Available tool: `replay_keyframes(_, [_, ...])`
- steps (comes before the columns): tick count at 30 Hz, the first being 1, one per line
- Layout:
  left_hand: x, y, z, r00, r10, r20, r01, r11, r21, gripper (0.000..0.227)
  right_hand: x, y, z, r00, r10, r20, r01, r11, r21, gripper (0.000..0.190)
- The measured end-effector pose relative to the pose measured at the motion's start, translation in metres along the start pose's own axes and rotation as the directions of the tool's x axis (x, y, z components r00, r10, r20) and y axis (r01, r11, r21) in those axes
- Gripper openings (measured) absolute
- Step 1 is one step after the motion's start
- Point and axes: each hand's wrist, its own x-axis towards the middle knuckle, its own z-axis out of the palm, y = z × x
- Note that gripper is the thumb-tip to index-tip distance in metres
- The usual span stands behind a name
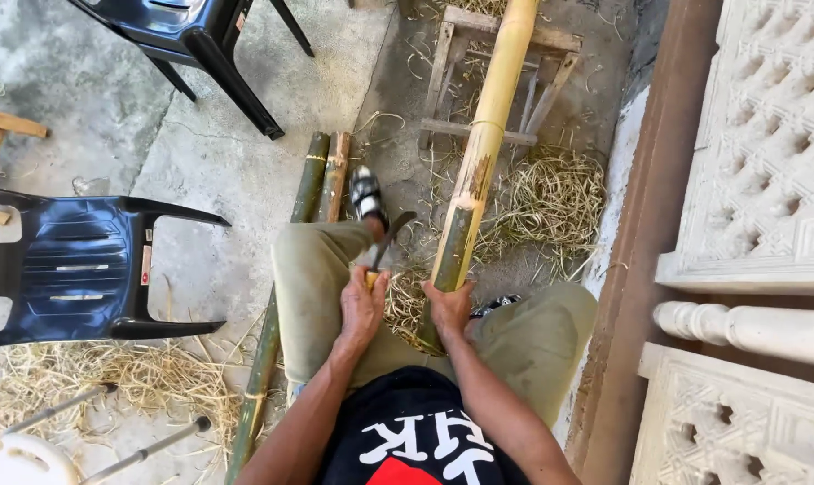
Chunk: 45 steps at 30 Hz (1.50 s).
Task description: Stripping the outer layer of a bamboo pole using a hand-held curved blade.
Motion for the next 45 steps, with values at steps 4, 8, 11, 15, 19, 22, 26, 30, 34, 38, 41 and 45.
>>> replay_keyframes(4, [0.014,-0.061,0.035,0.994,-0.051,-0.094,0.052,0.999,0.005,0.036,0.000,-0.001,-0.002,1.000,-0.025,-0.015,0.027,0.997,0.077,0.081])
replay_keyframes(8, [0.078,-0.087,0.090,0.994,-0.106,-0.004,0.106,0.991,0.083,0.039,0.002,-0.005,0.000,0.997,-0.064,-0.041,0.065,0.998,0.005,0.078])
replay_keyframes(11, [0.135,-0.044,0.118,0.996,-0.048,0.069,0.049,0.999,-0.015,0.039,-0.001,-0.013,0.003,0.999,-0.008,-0.048,0.007,1.000,-0.023,0.073])
replay_keyframes(15, [0.211,0.011,0.170,0.986,0.165,0.011,-0.164,0.985,-0.061,0.039,-0.001,-0.014,0.001,0.998,-0.022,-0.058,0.020,1.000,-0.021,0.072])
replay_keyframes(19, [0.204,0.105,0.132,0.830,0.552,0.085,-0.550,0.834,-0.040,0.027,-0.007,-0.024,0.001,0.999,0.008,-0.041,-0.009,0.999,-0.034,0.074])
replay_keyframes(22, [0.167,0.132,0.090,0.662,0.749,0.036,-0.739,0.660,-0.131,0.022,-0.001,-0.025,0.003,0.999,-0.018,-0.037,0.018,1.000,-0.011,0.075])
replay_keyframes(26, [0.098,0.087,0.059,0.833,0.550,0.055,-0.531,0.824,-0.199,0.030,0.002,-0.008,0.008,0.996,-0.047,-0.069,0.048,0.999,0.006,0.077])
replay_keyframes(30, [0.060,0.019,0.026,0.985,0.164,-0.054,-0.172,0.957,-0.235,0.037,-0.002,-0.011,0.008,0.994,-0.096,-0.054,0.102,0.989,0.106,0.064])
replay_keyframes(34, [0.057,-0.005,-0.016,0.971,-0.224,-0.086,0.168,0.889,-0.426,0.036,-0.004,-0.023,0.001,1.000,-0.017,-0.014,0.017,1.000,-0.010,0.071])
replay_keyframes(38, [0.063,-0.008,-0.029,0.906,-0.421,-0.047,0.322,0.756,-0.570,0.032,-0.007,-0.027,-0.001,0.999,0.045,0.026,-0.046,0.999,0.018,0.073])
replay_keyframes(41, [0.072,0.007,-0.015,0.917,-0.398,-0.009,0.313,0.736,-0.600,0.030,-0.005,-0.028,-0.005,0.995,0.077,0.057,-0.079,0.996,0.048,0.074])
replay_keyframes(45, [0.088,0.065,-0.005,0.966,-0.257,0.036,0.239,0.826,-0.511,0.028,-0.001,-0.014,-0.011,0.998,0.053,0.020,-0.053,0.999,0.011,0.074])
